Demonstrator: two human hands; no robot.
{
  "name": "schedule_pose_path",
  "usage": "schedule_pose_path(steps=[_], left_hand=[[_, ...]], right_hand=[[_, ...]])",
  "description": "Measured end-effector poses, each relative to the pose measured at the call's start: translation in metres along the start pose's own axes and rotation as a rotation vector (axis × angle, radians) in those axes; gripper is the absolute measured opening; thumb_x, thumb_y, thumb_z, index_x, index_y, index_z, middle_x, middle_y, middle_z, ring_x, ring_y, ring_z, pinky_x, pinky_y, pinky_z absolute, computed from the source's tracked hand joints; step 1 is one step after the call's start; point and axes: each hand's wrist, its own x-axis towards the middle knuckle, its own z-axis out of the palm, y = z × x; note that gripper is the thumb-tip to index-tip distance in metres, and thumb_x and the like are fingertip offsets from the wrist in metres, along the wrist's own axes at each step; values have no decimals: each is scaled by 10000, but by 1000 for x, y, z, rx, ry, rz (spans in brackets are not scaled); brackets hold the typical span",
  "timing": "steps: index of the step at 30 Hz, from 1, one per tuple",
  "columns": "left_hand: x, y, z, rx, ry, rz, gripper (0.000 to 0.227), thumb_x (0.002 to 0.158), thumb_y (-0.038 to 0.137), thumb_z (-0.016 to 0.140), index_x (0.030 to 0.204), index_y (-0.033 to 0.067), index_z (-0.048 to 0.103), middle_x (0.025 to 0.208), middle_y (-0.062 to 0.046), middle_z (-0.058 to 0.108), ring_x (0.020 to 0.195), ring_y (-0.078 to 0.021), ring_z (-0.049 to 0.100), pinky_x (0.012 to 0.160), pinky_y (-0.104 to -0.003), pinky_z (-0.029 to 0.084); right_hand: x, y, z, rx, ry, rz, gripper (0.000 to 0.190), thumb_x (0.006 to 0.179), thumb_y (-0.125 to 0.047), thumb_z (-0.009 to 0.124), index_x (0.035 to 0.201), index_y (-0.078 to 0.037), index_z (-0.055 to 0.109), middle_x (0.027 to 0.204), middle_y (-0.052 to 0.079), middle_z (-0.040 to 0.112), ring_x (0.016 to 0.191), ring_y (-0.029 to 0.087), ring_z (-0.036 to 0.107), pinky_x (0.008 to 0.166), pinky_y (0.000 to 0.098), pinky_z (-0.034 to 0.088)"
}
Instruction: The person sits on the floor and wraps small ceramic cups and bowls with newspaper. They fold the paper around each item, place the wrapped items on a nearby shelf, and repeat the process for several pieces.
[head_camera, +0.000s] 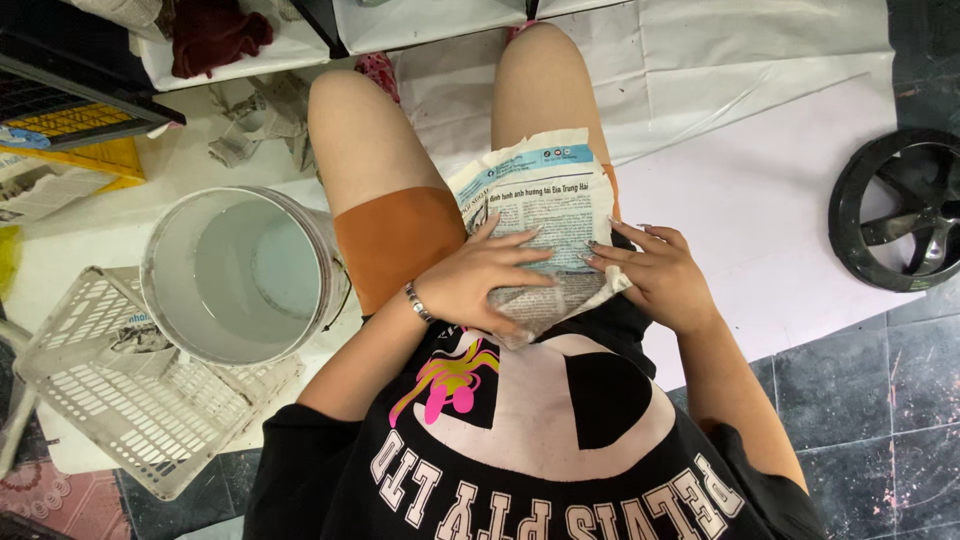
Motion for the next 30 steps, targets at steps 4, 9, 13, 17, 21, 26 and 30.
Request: schedule_pose_path(steps=[4,9,13,17,21,26,30], left_hand=[[-17,-1,-4,-155,-50,-2,930,590,559,882,1416,240,596,1572,-78,474,1533,-369,301,1207,-687,76],[-33,-47,11,-234,99,-62,681,849,405,781,1474,198,607,1609,-54,502,1574,-333,337,1288,-613,91],[-25,-61,32,-399,225,-56,382,1044,228,670,1422,174,677,1496,-38,687,1522,-249,553,1394,-532,158],[-12,-45,18,-462,330,-77,508,908,268,816,1360,116,640,1470,-140,628,1521,-288,422,1187,-373,414],[-5,-39,5,-492,336,-232,642,826,295,807,1385,84,575,1191,-126,689,1062,-213,665,920,-311,527],[4,-69,40,-360,563,-478,268,1071,302,677,1226,94,745,881,-104,766,783,-195,718,762,-296,582],[17,-59,34,-255,652,-491,438,940,319,761,1265,45,658,955,-148,740,864,-254,738,793,-330,585]], right_hand=[[2,0,-3,11,26,-37,337,828,-130,710,1143,-232,776,1278,-64,720,1388,217,547,1123,435,378],[-2,4,1,118,70,-74,273,786,-99,726,1052,-157,746,1239,-18,740,1323,240,605,1084,424,409],[-10,10,17,384,72,0,264,840,-129,745,1096,-63,737,1206,92,720,1188,293,632,1046,450,461],[-32,32,50,538,183,193,258,878,-191,748,1084,-37,731,1055,99,744,1068,282,666,932,377,511],[-44,48,82,719,225,623,228,1040,-233,672,1068,-26,764,954,68,751,883,130,660,815,288,529],[-23,33,74,985,320,704,284,1022,-249,651,1133,0,730,1052,18,745,959,82,646,863,260,522],[-6,25,61,1067,360,736,286,988,-213,671,1171,4,705,1061,31,743,961,100,653,859,259,524]])
